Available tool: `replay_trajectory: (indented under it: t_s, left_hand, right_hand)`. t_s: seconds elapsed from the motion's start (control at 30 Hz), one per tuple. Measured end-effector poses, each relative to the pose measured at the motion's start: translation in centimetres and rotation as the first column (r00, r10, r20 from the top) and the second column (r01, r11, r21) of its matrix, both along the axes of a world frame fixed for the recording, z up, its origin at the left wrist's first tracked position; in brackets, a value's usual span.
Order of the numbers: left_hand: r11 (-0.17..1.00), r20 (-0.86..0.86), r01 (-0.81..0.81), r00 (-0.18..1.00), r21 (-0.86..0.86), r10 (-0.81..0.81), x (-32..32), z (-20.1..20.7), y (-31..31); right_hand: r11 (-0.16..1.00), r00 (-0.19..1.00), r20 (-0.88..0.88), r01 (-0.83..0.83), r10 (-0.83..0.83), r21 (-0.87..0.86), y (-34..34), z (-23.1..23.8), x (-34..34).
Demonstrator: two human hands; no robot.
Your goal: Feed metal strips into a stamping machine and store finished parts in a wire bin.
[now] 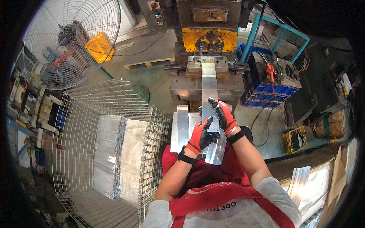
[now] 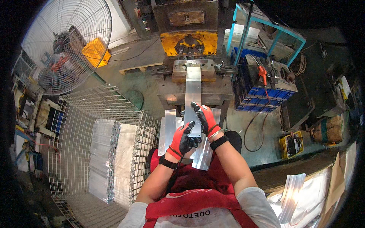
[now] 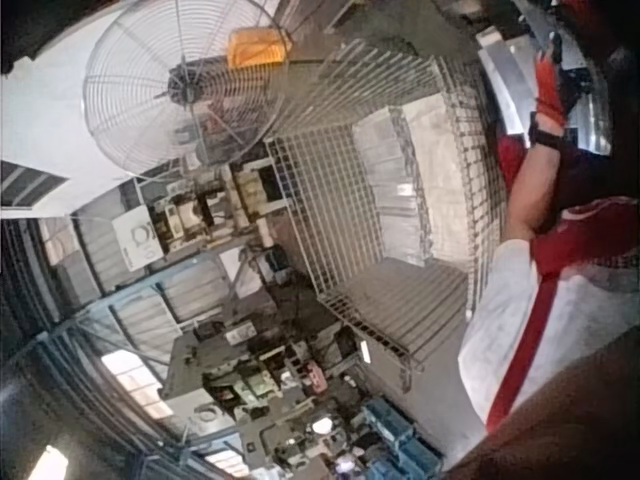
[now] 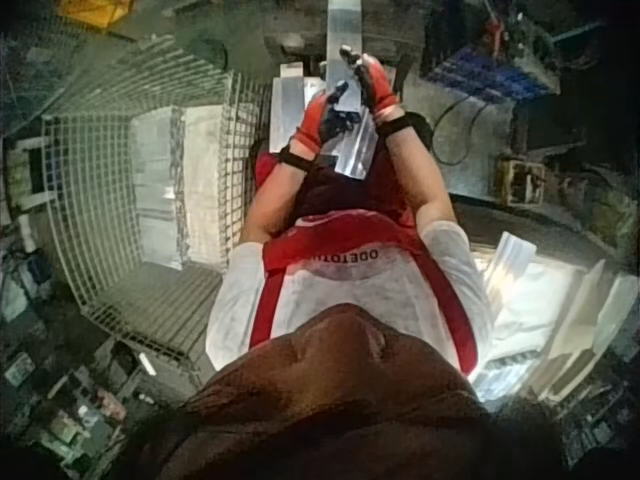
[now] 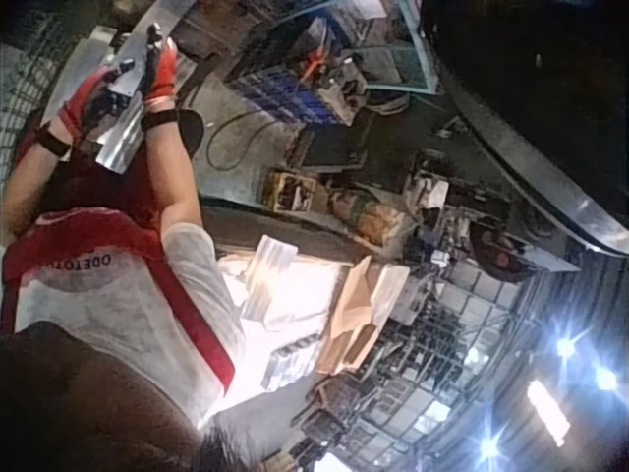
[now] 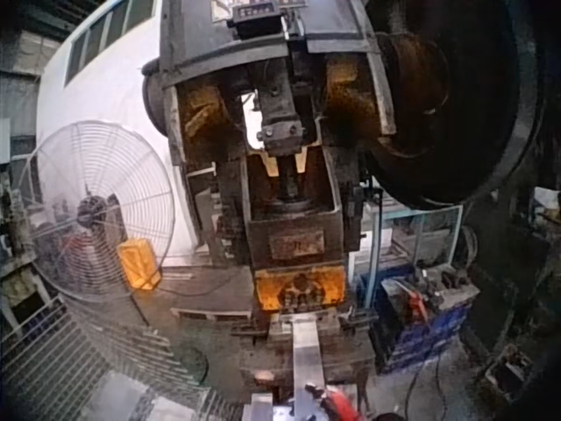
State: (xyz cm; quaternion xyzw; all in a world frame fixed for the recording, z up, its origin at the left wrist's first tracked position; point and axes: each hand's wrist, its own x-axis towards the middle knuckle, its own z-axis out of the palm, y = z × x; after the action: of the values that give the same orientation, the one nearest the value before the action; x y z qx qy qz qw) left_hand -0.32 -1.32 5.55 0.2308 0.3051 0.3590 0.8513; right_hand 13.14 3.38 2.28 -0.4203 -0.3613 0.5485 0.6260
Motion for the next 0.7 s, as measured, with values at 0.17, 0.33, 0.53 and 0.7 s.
replay_trajectory:
  t_s: [0.17,0.33,0.53,0.7]
  left_hand:
    - [0.999,0.008,-0.024,1.0,-0.023,0.024,-0.1,-0.5,-0.1]
    - [1.0,-0.022,-0.005,1.0,-0.019,0.004,0.1,0.0,0.0]
    - [1.0,-0.015,0.012,1.0,-0.026,-0.013,-0.1,0.2,0.0]
    - [1.0,0.035,-0.018,0.999,-0.023,0.019,0.1,0.1,0.0]
  right_hand:
    - [0.995,0.987,0.145,-0.078,0.068,0.065,-0.4,-0.5,0.4]
    - [0.992,0.994,-0.051,-0.102,0.098,-0.076,1.0,-3.2,0.9]
    - [0.99,0.99,-0.068,-0.129,0.125,-0.061,0.8,-2.3,0.8]
    - [0.984,0.984,0.173,-0.07,0.041,0.164,-0.1,-0.2,0.6]
